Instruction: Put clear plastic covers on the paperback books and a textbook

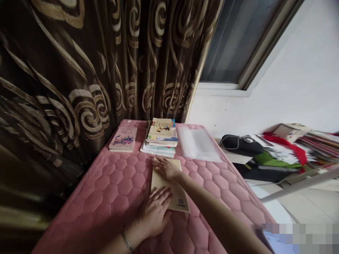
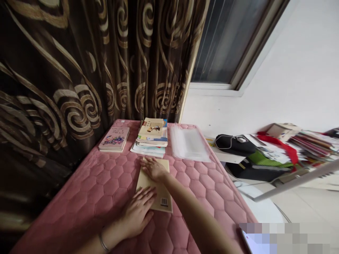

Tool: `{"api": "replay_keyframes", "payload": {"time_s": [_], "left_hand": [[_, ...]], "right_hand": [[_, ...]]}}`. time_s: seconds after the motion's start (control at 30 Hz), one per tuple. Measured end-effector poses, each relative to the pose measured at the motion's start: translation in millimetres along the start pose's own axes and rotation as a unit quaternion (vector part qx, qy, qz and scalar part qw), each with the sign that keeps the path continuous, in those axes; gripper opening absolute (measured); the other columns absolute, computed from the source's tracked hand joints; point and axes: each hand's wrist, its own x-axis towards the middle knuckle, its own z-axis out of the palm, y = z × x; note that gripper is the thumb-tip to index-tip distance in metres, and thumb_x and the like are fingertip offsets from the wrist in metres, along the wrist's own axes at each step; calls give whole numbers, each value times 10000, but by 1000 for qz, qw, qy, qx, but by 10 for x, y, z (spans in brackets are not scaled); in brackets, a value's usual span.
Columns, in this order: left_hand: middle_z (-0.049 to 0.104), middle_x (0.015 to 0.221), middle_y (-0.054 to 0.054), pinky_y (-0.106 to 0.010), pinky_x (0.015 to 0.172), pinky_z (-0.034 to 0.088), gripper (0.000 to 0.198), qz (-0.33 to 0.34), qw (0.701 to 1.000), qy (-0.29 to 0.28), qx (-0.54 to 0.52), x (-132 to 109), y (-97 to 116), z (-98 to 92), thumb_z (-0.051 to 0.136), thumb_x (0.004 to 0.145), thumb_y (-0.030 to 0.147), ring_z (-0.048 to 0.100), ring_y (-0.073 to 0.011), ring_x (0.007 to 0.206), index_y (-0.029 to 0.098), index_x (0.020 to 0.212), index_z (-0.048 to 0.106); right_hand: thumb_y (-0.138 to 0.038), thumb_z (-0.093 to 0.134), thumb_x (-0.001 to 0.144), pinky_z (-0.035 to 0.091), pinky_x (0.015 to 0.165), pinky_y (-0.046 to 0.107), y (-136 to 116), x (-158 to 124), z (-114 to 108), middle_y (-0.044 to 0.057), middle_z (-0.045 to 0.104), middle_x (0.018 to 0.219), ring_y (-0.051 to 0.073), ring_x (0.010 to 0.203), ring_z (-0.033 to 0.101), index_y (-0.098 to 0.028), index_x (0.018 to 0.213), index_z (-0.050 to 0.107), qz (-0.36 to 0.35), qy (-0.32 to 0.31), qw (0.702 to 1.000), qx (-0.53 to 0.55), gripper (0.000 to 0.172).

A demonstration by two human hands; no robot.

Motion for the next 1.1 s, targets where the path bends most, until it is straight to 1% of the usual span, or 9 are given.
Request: {"api": "replay_keyframes", "payload": {"time_s": [0.2,0.3,0.4,0.5,0.6,0.8,0.93,1.03,1.1], "left_hand": [[439,1470,-51,-398,1147,317,436,-23,999,6,-41,32,-52,-79,396,943,206,380,-172,1364,203,1377,440],[514,1404,-98,-388,1106,386,406,-55,998,23,-27,31,-152,-13,355,940,157,443,-184,1322,151,1318,504],[504,1403,-142,-448,1105,382,424,-57,997,46,18,-3,-244,116,364,927,159,413,-230,1345,116,1332,481],[413,1473,-146,-451,1121,354,488,-47,996,57,51,-34,-281,197,350,918,136,313,-240,1401,109,1403,391],[286,1544,-113,-438,1135,324,553,-53,994,64,69,-54,-293,191,352,944,201,224,-239,1434,149,1483,240],[208,1565,-122,-424,1127,321,645,-78,988,86,99,-109,-349,187,325,968,254,272,-239,1418,173,1518,-2],[182,1574,-112,-436,1131,310,665,-93,987,78,103,-118,-354,221,327,964,251,202,-262,1438,183,1515,-38],[157,1581,-104,-447,1138,297,647,-100,988,68,98,-116,-335,229,321,970,272,143,-266,1451,181,1518,-10],[151,1584,-99,-451,1140,291,624,-109,988,65,93,-115,-322,234,310,974,279,122,-270,1454,178,1520,26]], "right_hand": [[-385,260,995,119,1158,535,-31,176,-61,7,298,1534,239,1442,181,-278,1462,328,90,4,996,-27,484],[-364,244,996,120,1165,513,-251,-13,50,69,219,1555,247,1447,146,-169,1487,269,117,23,993,-23,530],[-343,201,1000,172,1169,470,-533,-391,299,98,217,1552,228,1447,151,-121,1490,246,130,73,989,-16,540],[-381,230,999,211,1168,450,-721,-821,545,71,238,1546,210,1443,174,-171,1499,230,120,120,985,-44,542],[-413,263,994,183,1169,507,-729,-1158,661,49,238,1545,228,1439,192,-219,1503,210,136,147,978,-67,547],[-395,286,972,151,1158,568,-564,-1466,694,75,276,1537,261,1428,228,-176,1475,315,233,171,957,-1,549],[-355,331,911,316,1123,470,-514,-1512,631,159,432,1455,270,1363,375,-89,1375,452,306,260,905,141,548],[-391,415,838,523,918,412,-510,-1478,518,186,604,1260,281,1124,608,-91,1299,492,356,291,831,314,556],[-428,481,786,571,793,383,-527,-1428,449,182,657,1156,278,988,670,-85,1294,472,358,291,784,415,614]]}}
